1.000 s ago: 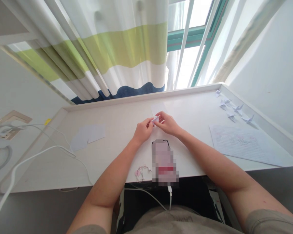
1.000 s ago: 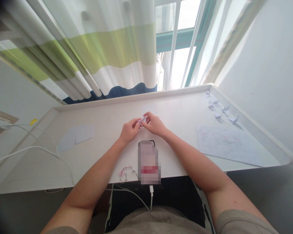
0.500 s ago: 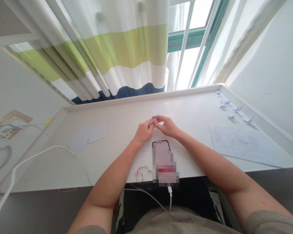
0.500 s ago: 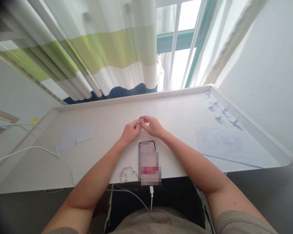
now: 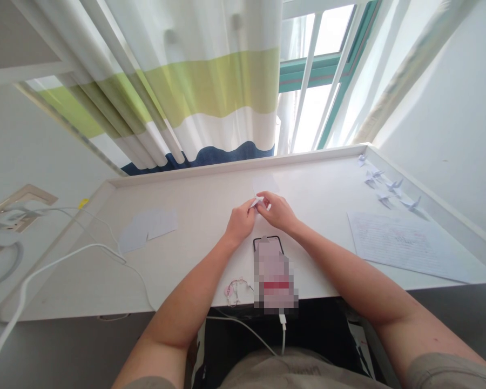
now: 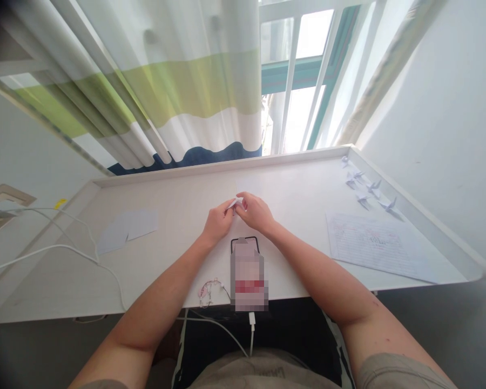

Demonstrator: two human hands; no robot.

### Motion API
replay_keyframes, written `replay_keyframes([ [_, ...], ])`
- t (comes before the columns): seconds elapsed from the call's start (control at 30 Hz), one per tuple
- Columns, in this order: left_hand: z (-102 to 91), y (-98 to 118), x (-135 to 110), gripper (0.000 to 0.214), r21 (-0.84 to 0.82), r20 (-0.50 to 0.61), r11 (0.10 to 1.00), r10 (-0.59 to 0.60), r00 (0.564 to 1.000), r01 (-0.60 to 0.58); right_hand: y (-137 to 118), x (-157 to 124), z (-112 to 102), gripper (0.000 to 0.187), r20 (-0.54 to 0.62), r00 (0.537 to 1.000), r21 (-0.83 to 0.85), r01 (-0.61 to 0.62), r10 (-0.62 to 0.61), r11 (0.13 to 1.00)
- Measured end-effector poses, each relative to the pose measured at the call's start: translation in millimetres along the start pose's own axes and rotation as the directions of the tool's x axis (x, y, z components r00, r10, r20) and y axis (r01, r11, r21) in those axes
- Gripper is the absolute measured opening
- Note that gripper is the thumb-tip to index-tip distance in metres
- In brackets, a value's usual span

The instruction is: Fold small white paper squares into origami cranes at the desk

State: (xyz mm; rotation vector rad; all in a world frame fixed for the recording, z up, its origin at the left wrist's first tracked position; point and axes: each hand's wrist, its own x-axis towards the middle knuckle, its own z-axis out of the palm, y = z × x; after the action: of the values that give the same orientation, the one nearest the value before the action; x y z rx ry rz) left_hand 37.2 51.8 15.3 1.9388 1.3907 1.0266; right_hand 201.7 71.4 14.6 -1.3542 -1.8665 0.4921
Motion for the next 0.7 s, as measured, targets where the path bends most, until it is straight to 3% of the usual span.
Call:
replay_keyframes([
  [0.27, -1.6, 4.2, -0.3, 0.045, 0.075, 0.019, 0.997, 0.020, 1.000, -0.022, -1.8, 0.0, -0.1, 0.030, -0.033, 0.999, 0.044, -0.038, 0.039, 0.998],
  [0.5, -1.6, 0.3, -0.5, 0.045, 0.109, -0.054, 0.989, 0.102, 0.993, -0.095, -5.9, -0.7, -1.7, 0.029, -0.124, 0.992, -0.026, -0.032, 0.028, 0.999],
  [0.7, -0.3, -2.1, -1.3, 0.047, 0.188, -0.103, 0.951, 0.268, 0.958, -0.246, -7.4, -1.6, 0.2, 0.006, -0.221, 0.973, -0.153, 0.040, -0.074, 0.987],
])
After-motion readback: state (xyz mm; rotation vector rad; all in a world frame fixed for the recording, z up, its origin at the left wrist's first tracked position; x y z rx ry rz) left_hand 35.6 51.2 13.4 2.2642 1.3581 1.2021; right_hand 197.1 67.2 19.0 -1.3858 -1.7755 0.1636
